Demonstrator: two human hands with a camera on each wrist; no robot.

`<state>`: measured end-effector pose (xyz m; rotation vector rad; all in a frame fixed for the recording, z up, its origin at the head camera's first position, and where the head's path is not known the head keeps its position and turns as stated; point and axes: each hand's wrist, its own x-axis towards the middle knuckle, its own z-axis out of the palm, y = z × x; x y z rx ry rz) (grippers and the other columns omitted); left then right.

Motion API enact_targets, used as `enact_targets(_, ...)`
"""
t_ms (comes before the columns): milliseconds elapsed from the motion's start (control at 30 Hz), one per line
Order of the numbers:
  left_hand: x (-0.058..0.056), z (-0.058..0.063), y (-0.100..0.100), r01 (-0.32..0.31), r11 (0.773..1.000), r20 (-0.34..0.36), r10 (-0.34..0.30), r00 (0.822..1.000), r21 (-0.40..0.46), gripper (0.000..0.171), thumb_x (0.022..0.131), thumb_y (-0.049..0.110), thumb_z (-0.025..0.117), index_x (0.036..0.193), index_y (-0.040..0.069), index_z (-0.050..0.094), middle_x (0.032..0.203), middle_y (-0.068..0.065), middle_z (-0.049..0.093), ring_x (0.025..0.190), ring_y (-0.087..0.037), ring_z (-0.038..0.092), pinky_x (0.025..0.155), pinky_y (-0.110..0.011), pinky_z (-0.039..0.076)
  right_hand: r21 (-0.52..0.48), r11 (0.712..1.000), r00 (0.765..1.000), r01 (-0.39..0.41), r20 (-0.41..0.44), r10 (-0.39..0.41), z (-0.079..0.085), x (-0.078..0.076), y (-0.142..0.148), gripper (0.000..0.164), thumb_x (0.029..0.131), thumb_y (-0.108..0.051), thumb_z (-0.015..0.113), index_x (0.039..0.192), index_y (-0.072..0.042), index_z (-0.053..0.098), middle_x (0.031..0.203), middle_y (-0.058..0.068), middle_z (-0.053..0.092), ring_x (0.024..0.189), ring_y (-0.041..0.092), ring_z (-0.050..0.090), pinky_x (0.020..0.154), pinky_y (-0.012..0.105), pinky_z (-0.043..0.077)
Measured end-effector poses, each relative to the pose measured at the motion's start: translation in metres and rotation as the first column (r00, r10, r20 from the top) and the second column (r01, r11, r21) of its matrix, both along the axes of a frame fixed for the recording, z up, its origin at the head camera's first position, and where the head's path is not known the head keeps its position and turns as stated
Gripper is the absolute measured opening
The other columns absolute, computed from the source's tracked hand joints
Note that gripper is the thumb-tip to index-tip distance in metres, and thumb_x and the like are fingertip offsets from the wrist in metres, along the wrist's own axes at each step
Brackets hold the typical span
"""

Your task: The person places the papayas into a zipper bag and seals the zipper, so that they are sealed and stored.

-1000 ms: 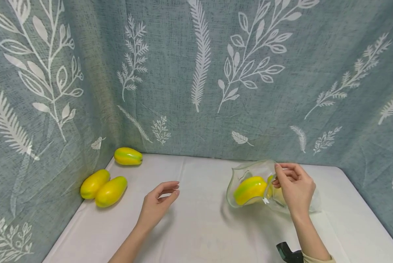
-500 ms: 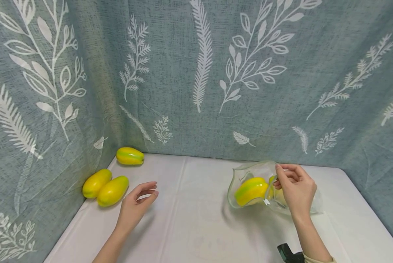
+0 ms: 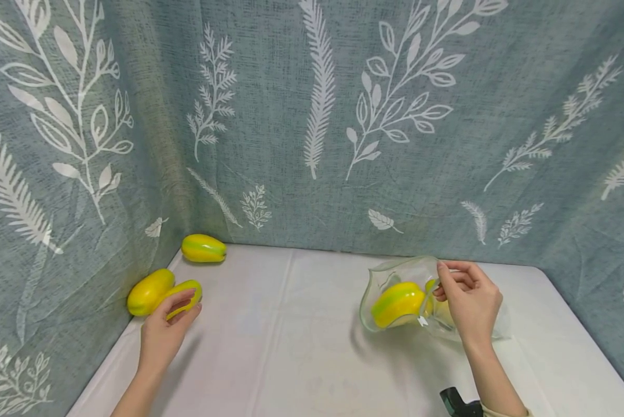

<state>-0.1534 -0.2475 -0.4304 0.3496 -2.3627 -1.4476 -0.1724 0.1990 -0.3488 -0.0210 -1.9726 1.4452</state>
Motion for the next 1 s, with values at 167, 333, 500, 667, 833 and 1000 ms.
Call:
enact_targets(167, 0.002, 0.000, -0.014, -0.089, 0.996, 0.046, 0.090, 0.995, -0.030, 0.042, 0.094, 0.020, 0.065, 0.132, 0.004, 0.057, 0.136, -0.013, 0.052, 0.121, -0.017, 0.046, 0.102, -0.026, 0.040, -0.008, 1.000, 1.000, -0.001, 0.001, 0.001, -0.003, -0.002, 0.002, 0.012, 0.089, -0.004, 0.070, 0.092, 0.007, 0.069, 0.064, 0.012, 0.067, 0.046, 0.008, 0.060, 0.046, 0.021, 0.052)
enact_targets(333, 0.002, -0.003, -0.023, -0.127, 0.990, 0.060, 0.130, 0.990, -0.053, 0.047, 0.095, 0.019, 0.064, 0.135, -0.001, 0.051, 0.138, -0.023, 0.044, 0.127, -0.038, 0.039, 0.105, -0.054, 0.034, -0.018, 1.000, 1.000, 0.004, 0.013, -0.004, -0.011, -0.008, 0.007, 0.011, 0.089, -0.004, 0.070, 0.093, 0.006, 0.069, 0.064, 0.008, 0.067, 0.046, 0.008, 0.060, 0.045, 0.022, 0.052)
enact_targets(500, 0.000, -0.007, -0.031, -0.121, 0.991, 0.079, 0.126, 0.989, -0.060, 0.051, 0.095, 0.017, 0.062, 0.138, -0.005, 0.045, 0.139, -0.030, 0.036, 0.130, -0.044, 0.034, 0.106, -0.059, 0.032, -0.028, 1.000, 1.000, 0.002, 0.018, -0.001, -0.011, -0.008, 0.008, 0.012, 0.088, -0.004, 0.070, 0.094, 0.007, 0.069, 0.063, 0.007, 0.067, 0.045, 0.008, 0.060, 0.045, 0.021, 0.052)
enact_targets(667, -0.002, -0.012, -0.038, -0.108, 0.992, 0.141, 0.116, 0.983, -0.062, 0.056, 0.094, 0.017, 0.063, 0.140, -0.005, 0.042, 0.140, -0.031, 0.032, 0.130, -0.045, 0.034, 0.107, -0.057, 0.033, -0.026, 1.000, 1.000, -0.003, 0.011, 0.004, -0.005, -0.004, 0.004, 0.011, 0.089, -0.004, 0.070, 0.093, 0.007, 0.069, 0.064, 0.010, 0.067, 0.045, 0.008, 0.060, 0.045, 0.022, 0.052)
enact_targets(833, -0.004, -0.015, -0.041, -0.102, 0.991, 0.184, 0.116, 0.976, -0.082, 0.057, 0.093, 0.014, 0.065, 0.140, -0.007, 0.041, 0.137, -0.031, 0.034, 0.127, -0.045, 0.035, 0.103, -0.055, 0.035, -0.035, 0.999, 0.999, 0.006, 0.033, -0.005, -0.017, -0.012, 0.011, 0.011, 0.088, -0.005, 0.071, 0.093, 0.005, 0.070, 0.066, 0.015, 0.067, 0.045, 0.009, 0.060, 0.045, 0.022, 0.052)
enact_targets(1000, -0.006, -0.018, -0.044, -0.087, 0.990, 0.210, 0.109, 0.972, -0.114, 0.059, 0.092, 0.012, 0.065, 0.140, -0.008, 0.039, 0.135, -0.032, 0.037, 0.127, -0.047, 0.033, 0.103, -0.059, 0.031, -0.025, 1.000, 0.999, 0.015, 0.038, -0.014, -0.026, -0.018, 0.016, 0.011, 0.088, -0.005, 0.071, 0.094, 0.003, 0.070, 0.066, 0.015, 0.067, 0.045, 0.009, 0.060, 0.045, 0.022, 0.052)
